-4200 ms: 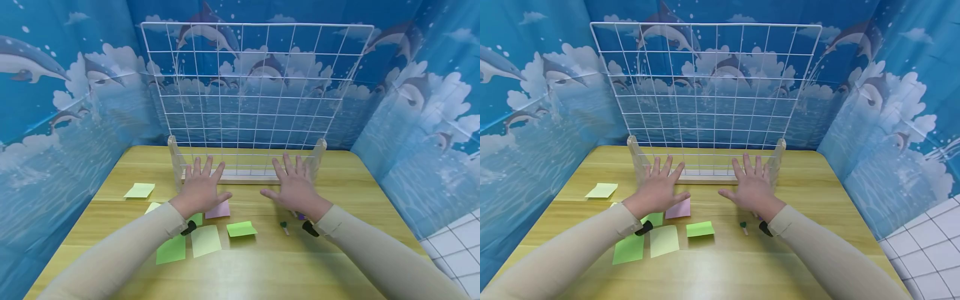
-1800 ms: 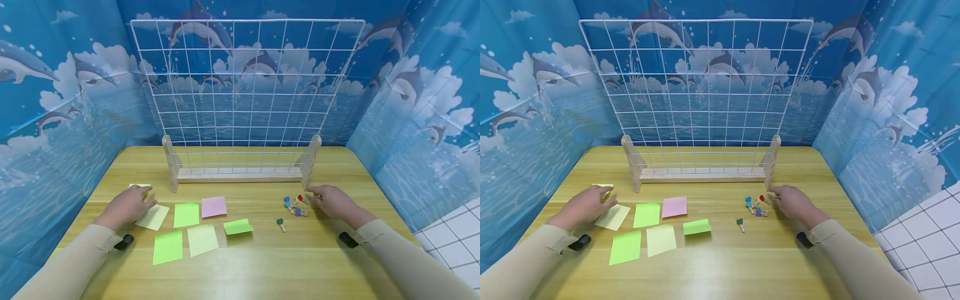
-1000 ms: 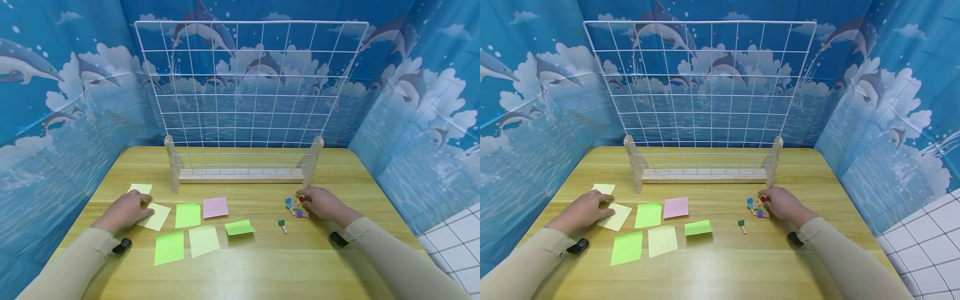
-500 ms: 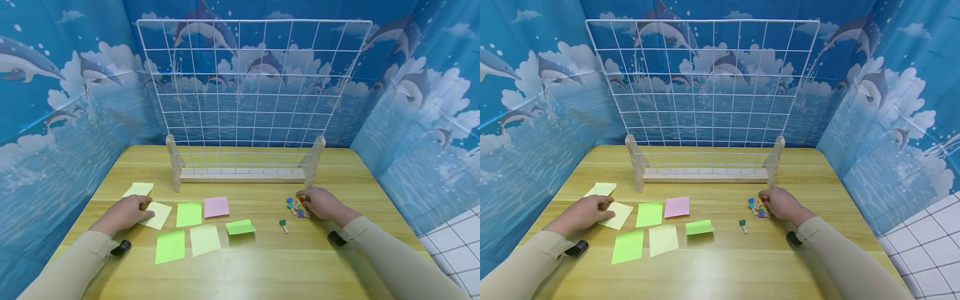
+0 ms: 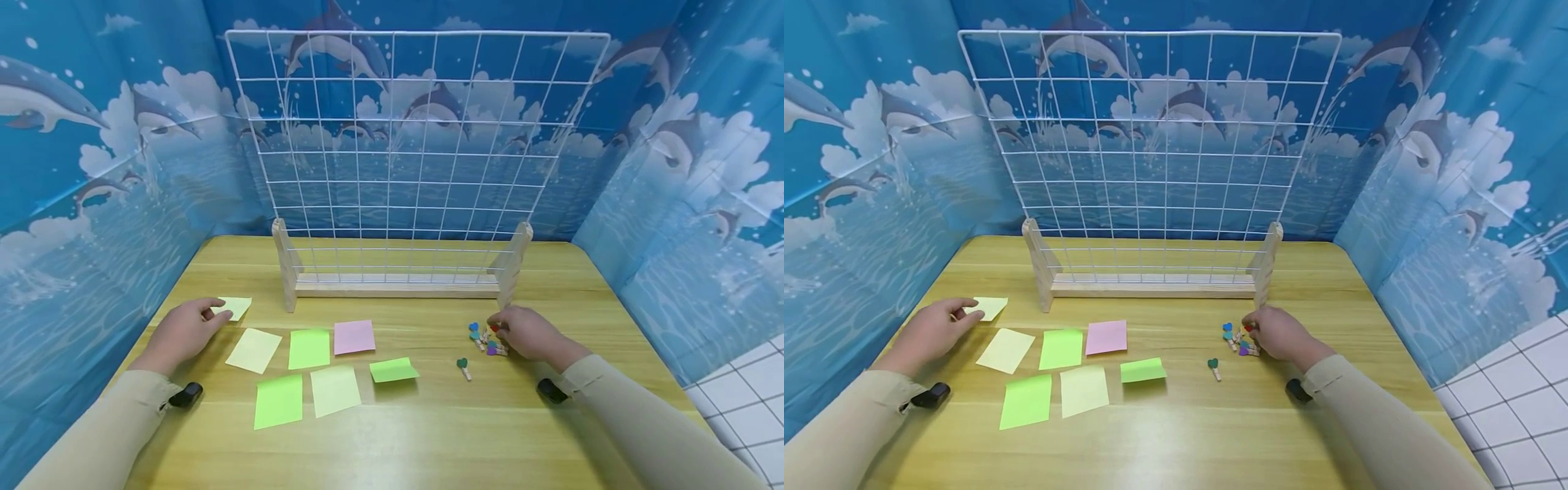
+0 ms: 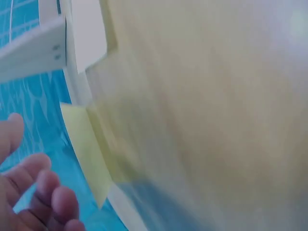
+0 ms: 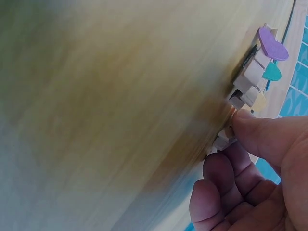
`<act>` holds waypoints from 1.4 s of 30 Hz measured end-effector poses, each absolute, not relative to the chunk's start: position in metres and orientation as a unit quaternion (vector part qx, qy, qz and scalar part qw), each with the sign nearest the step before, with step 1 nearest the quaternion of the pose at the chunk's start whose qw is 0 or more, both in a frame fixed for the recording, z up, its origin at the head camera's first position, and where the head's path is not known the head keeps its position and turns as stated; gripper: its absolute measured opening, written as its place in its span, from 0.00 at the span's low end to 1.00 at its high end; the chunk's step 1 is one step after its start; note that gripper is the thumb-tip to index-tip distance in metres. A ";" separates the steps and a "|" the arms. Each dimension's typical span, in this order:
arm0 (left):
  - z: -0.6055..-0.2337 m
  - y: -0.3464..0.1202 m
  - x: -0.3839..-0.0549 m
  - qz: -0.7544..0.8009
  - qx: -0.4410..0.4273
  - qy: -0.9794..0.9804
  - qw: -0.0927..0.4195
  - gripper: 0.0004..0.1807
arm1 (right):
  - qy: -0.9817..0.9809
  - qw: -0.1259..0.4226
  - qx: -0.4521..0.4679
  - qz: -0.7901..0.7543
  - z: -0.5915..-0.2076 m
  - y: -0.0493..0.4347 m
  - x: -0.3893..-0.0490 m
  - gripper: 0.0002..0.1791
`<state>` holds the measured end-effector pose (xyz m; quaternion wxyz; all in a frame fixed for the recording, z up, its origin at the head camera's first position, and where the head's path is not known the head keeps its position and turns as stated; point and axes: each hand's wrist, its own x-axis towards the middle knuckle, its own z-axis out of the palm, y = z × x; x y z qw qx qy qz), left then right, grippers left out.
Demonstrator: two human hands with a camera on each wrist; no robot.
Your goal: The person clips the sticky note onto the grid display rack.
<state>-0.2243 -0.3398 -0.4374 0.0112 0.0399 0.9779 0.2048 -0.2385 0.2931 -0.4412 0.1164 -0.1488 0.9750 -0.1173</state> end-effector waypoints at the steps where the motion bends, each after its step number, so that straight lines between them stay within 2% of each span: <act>1: -0.436 -0.343 -0.226 0.202 0.036 0.979 0.011 0.36 | 0.975 0.116 -0.148 -0.119 -0.442 0.293 -0.239 0.15; 9: -0.433 -0.360 -0.240 0.188 0.003 0.979 0.083 0.49 | 0.975 0.107 -0.149 -0.126 -0.442 0.294 -0.237 0.12; 14: -0.432 -0.361 -0.244 0.186 -0.005 0.977 0.106 0.50 | 0.976 0.101 -0.148 -0.124 -0.444 0.294 -0.237 0.12; 27: -0.440 -0.357 -0.259 0.200 -0.011 0.974 0.105 0.43 | 0.977 0.098 -0.147 -0.117 -0.445 0.294 -0.236 0.11; 37: -0.442 -0.358 -0.262 0.233 -0.020 0.971 0.058 0.31 | 0.977 0.105 -0.136 -0.124 -0.442 0.293 -0.235 0.11; 42: -0.445 -0.360 -0.266 0.245 -0.034 0.967 0.056 0.29 | 0.977 0.106 -0.135 -0.128 -0.440 0.293 -0.234 0.11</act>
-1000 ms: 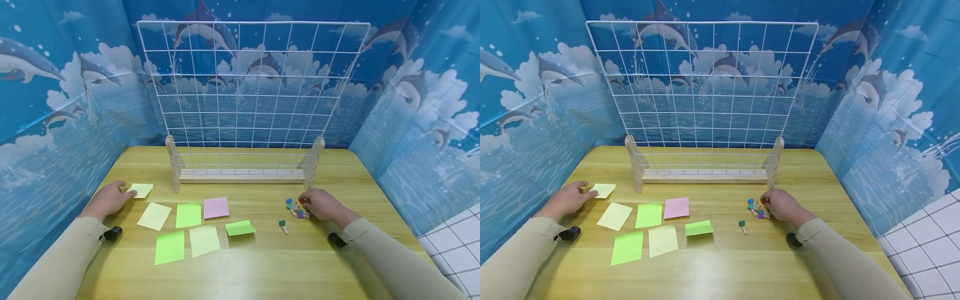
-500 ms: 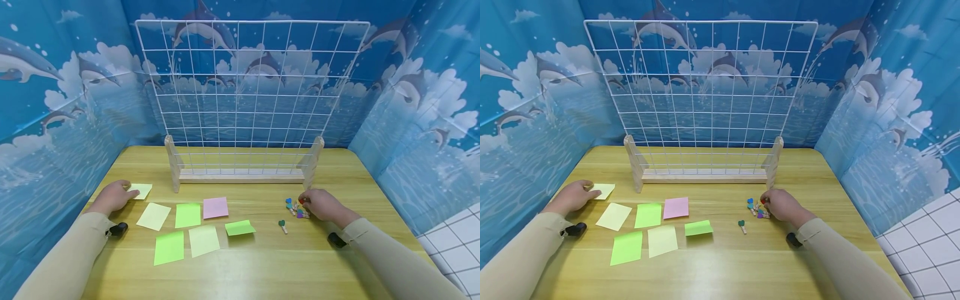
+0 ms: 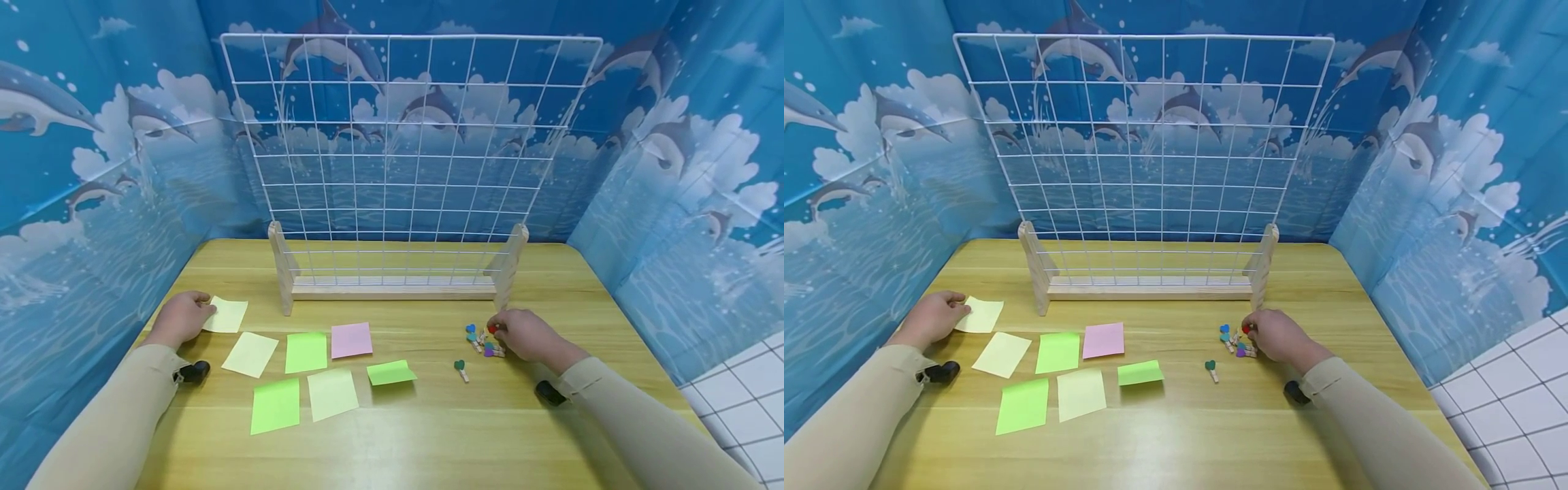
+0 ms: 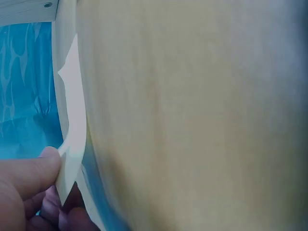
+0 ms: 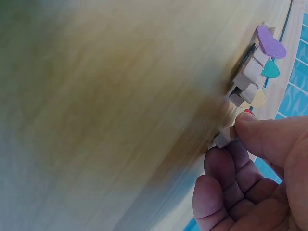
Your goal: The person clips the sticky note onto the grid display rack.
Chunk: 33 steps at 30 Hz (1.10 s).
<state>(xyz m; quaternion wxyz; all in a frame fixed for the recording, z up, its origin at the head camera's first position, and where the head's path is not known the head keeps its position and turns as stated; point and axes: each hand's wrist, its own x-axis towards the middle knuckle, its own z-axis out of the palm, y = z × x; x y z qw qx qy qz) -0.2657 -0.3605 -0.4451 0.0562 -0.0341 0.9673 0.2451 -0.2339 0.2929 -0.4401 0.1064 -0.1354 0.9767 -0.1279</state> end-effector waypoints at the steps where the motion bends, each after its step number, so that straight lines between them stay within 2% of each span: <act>1: -0.446 -0.361 -0.266 0.247 -0.036 0.967 0.057 0.28 | 0.977 0.107 -0.135 -0.128 -0.440 0.293 -0.234 0.11; 9: -0.445 -0.362 -0.265 0.257 -0.036 0.965 0.027 0.25 | 0.979 0.100 -0.131 -0.119 -0.440 0.294 -0.234 0.10; 16: -0.433 -0.364 -0.259 0.295 -0.036 0.954 -0.024 0.27 | 0.979 0.102 -0.129 -0.123 -0.439 0.295 -0.234 0.10; 25: -0.412 -0.360 -0.252 0.324 -0.028 0.944 -0.054 0.29 | 0.979 0.101 -0.111 -0.139 -0.430 0.299 -0.232 0.12; 33: -0.391 -0.347 -0.248 0.363 -0.027 0.926 -0.103 0.31 | 0.979 0.061 -0.132 -0.142 -0.417 0.294 -0.229 0.12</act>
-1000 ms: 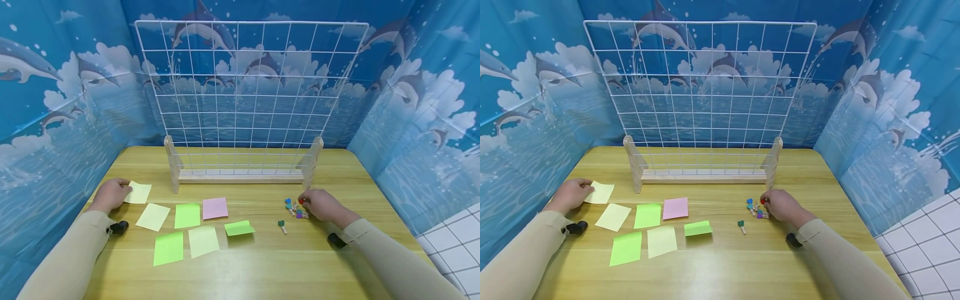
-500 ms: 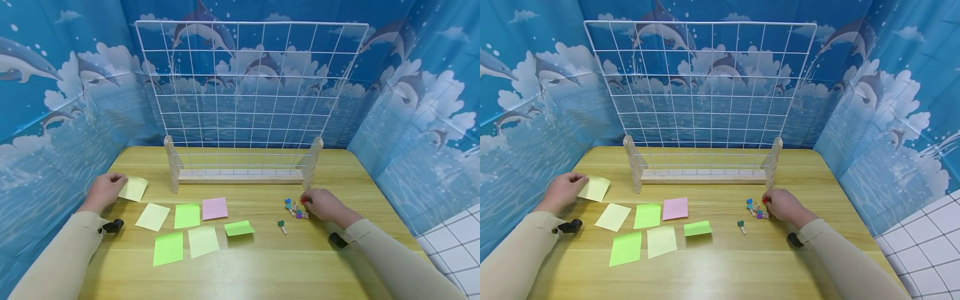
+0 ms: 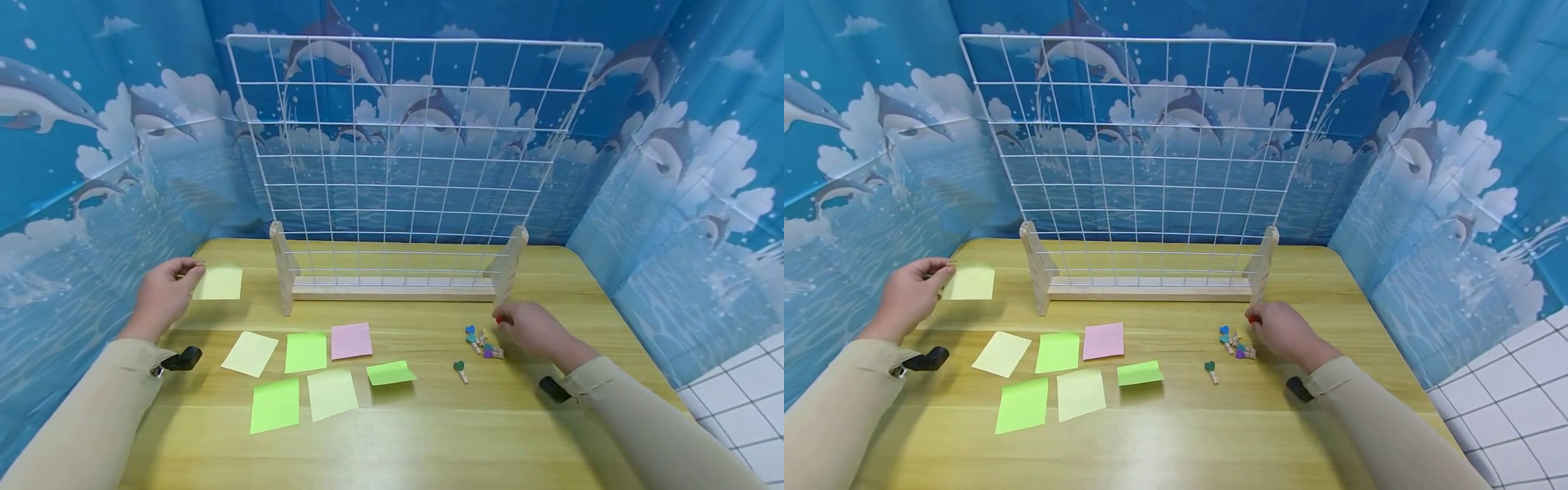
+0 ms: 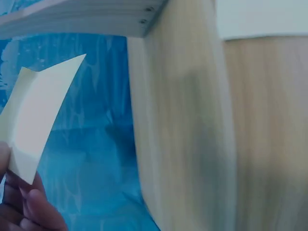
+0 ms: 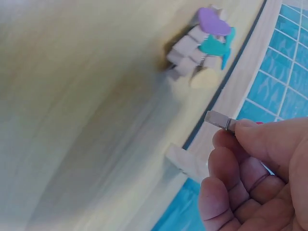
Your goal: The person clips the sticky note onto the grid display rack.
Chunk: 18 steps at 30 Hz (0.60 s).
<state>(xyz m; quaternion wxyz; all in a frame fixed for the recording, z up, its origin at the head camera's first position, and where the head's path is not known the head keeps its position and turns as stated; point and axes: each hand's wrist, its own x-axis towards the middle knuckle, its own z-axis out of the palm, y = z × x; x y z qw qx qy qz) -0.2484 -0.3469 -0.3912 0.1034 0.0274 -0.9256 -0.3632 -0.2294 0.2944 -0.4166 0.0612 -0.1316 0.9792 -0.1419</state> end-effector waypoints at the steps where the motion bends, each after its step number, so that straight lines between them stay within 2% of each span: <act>1: -0.388 -0.345 -0.248 -0.369 0.028 -0.923 0.107 0.30 | 0.979 0.057 -0.135 -0.141 -0.415 0.294 -0.229 0.11; 11: -0.362 -0.316 -0.252 -0.405 0.031 -0.902 0.147 0.31 | 0.977 0.026 -0.161 -0.137 -0.407 0.287 -0.228 0.09; 18: -0.347 -0.297 -0.256 -0.430 0.009 -0.885 0.175 0.27 | 0.976 0.019 -0.161 -0.143 -0.406 0.286 -0.227 0.08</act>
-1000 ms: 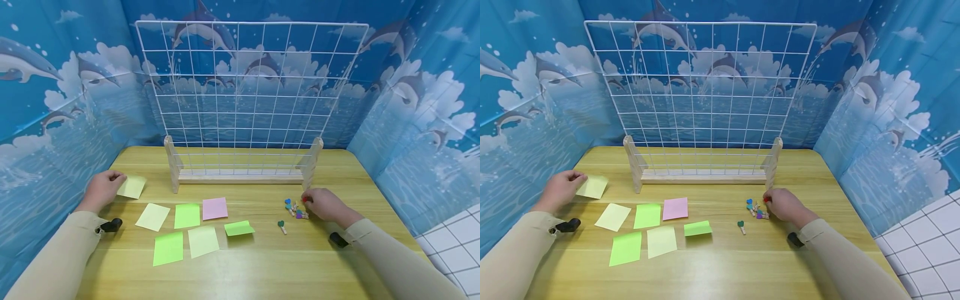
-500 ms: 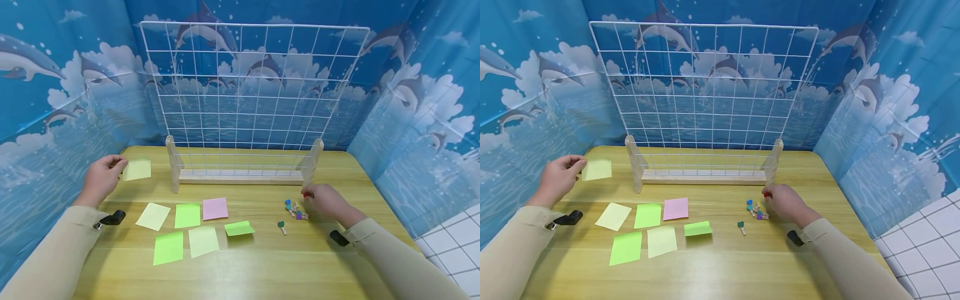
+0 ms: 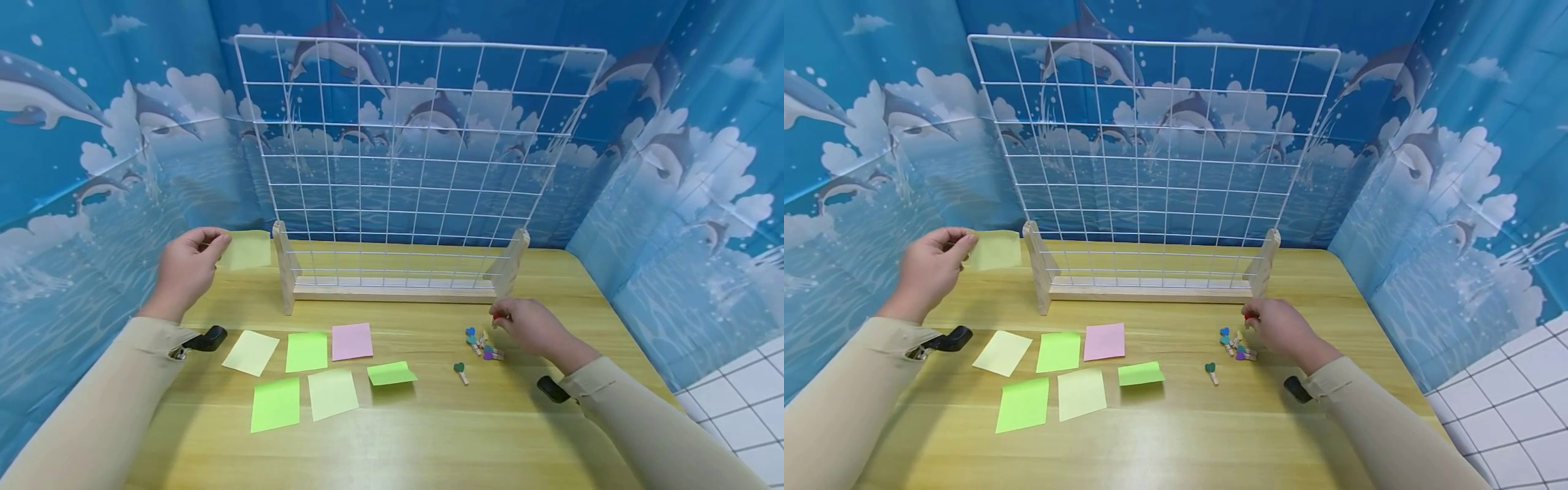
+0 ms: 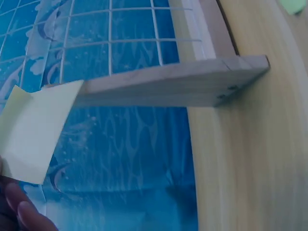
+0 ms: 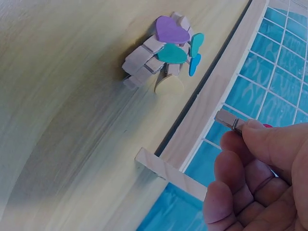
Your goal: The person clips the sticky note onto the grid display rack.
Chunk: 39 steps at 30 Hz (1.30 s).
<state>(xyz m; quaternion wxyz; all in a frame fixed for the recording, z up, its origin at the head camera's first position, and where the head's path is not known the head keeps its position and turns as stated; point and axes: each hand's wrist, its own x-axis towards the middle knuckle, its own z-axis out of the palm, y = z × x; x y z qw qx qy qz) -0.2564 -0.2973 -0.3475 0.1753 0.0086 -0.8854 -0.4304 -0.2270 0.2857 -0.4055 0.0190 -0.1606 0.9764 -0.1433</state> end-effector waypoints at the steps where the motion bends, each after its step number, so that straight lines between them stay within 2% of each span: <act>1: -0.346 -0.295 -0.258 -0.436 0.005 -0.883 0.176 0.27 | 0.976 0.019 -0.160 -0.145 -0.405 0.286 -0.227 0.08; 10: -0.325 -0.263 -0.270 -0.470 -0.035 -0.863 0.182 0.22 | 0.976 0.018 -0.154 -0.150 -0.402 0.282 -0.225 0.09; 21: -0.299 -0.220 -0.287 -0.490 -0.084 -0.844 0.200 0.21 | 0.976 0.002 -0.146 -0.161 -0.397 0.276 -0.220 0.09; 39: -0.289 -0.192 -0.306 -0.503 -0.115 -0.837 0.182 0.20 | 0.973 -0.023 -0.162 -0.160 -0.388 0.268 -0.216 0.09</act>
